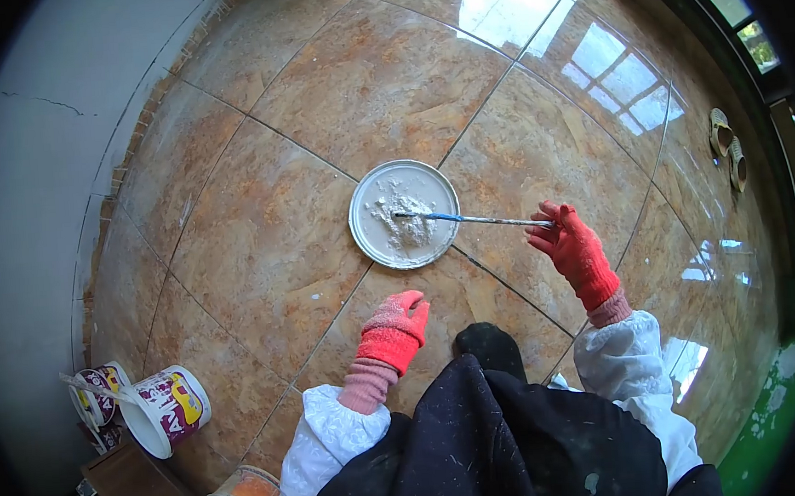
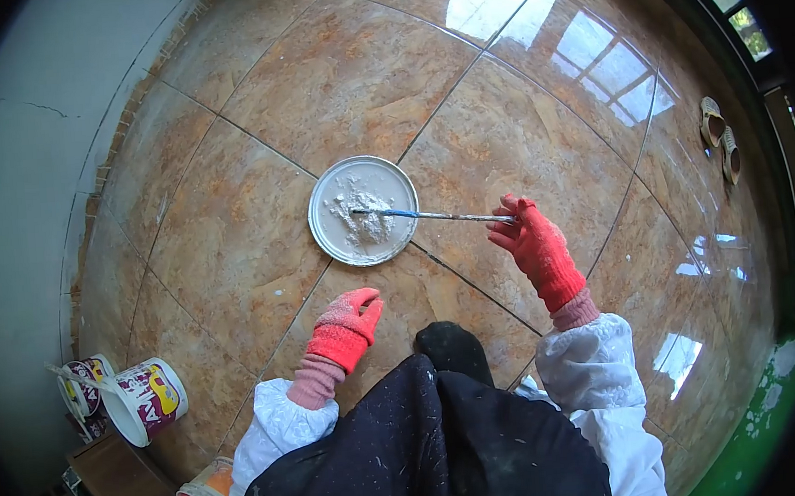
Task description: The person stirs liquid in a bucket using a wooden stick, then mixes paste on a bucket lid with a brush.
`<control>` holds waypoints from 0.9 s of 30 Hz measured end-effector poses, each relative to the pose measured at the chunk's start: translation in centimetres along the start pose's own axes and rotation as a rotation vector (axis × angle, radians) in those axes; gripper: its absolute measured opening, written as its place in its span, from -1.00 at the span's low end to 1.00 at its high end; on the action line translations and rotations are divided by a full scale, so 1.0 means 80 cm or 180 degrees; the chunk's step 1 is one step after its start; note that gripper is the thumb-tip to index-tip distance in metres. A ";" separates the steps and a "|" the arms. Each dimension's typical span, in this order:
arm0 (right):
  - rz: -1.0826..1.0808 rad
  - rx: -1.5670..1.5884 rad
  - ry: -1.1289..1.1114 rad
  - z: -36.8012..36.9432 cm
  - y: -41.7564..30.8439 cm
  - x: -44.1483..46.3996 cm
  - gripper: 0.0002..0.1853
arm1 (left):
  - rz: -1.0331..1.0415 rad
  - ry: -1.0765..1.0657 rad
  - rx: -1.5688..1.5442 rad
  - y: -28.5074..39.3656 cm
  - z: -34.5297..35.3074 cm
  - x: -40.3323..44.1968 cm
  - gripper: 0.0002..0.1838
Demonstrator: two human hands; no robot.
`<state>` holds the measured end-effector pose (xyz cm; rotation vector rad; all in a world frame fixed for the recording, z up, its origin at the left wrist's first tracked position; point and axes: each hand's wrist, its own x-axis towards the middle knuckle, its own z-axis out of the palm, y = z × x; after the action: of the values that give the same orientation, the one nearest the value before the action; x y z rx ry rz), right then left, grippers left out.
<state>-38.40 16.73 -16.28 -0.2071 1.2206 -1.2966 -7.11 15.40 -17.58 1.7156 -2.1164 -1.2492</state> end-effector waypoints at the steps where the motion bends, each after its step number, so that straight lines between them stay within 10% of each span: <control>1: 0.0030 -0.0016 0.0017 -0.002 0.001 0.001 -0.45 | -0.0002 -0.0048 -0.0022 0.003 -0.002 0.000 -0.66; 8: 0.0076 -0.0434 0.0563 -0.013 0.006 0.008 -0.56 | 0.0096 -0.0109 0.0060 0.013 -0.006 0.000 -0.69; 14: -0.1943 -0.3106 0.1273 -0.001 -0.007 -0.007 -0.75 | 0.0155 -0.0062 -0.0326 0.038 -0.014 -0.001 -0.70; 16: -0.0318 -0.0828 -0.0073 0.054 -0.005 -0.028 -0.82 | 0.0796 0.0617 -0.1026 0.058 -0.017 0.000 -0.69; 18: 0.0197 -0.0825 -0.0390 0.095 0.008 -0.040 -0.78 | 0.0630 0.0508 -0.1371 0.094 -0.039 -0.004 -0.70; 27: 0.0528 -0.0752 -0.1177 0.158 0.073 -0.069 -0.59 | 0.1063 0.0795 -0.1183 0.076 -0.046 -0.015 -0.79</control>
<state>-24.02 17.00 -12.03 -0.4838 1.0447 -0.9197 -9.10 14.56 -10.70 1.2316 -1.7947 -1.1682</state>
